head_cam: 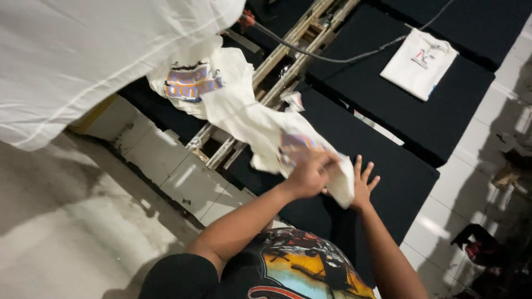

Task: Folding printed t-shirts on a production table in a screen printing shop.

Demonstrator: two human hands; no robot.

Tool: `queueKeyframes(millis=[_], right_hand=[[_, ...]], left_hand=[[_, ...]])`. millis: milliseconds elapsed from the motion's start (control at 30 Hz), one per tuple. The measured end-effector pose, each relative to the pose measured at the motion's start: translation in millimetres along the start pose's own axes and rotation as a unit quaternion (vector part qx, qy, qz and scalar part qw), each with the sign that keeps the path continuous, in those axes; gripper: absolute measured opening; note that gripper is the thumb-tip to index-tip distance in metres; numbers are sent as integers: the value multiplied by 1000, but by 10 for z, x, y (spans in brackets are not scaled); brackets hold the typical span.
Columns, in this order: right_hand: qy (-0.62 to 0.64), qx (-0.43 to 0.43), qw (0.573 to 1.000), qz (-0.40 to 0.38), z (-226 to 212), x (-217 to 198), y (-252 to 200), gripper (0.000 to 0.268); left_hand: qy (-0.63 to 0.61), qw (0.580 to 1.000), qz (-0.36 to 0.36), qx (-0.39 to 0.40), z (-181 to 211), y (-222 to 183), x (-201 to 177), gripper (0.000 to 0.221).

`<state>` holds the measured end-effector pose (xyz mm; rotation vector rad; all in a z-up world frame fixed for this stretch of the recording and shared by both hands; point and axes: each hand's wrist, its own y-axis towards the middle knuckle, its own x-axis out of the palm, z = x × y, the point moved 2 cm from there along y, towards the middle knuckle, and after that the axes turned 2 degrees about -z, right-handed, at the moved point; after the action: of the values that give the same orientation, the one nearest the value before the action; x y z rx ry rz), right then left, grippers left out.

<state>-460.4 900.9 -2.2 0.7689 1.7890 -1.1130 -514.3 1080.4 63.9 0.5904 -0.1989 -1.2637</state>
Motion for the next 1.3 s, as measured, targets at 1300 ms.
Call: queueKeyframes(millis=[1300], right_hand=[[287,134,939,130,745,-34,-401,86]], left_hand=[[370,892,-259,1,-1196,221,-41,40]])
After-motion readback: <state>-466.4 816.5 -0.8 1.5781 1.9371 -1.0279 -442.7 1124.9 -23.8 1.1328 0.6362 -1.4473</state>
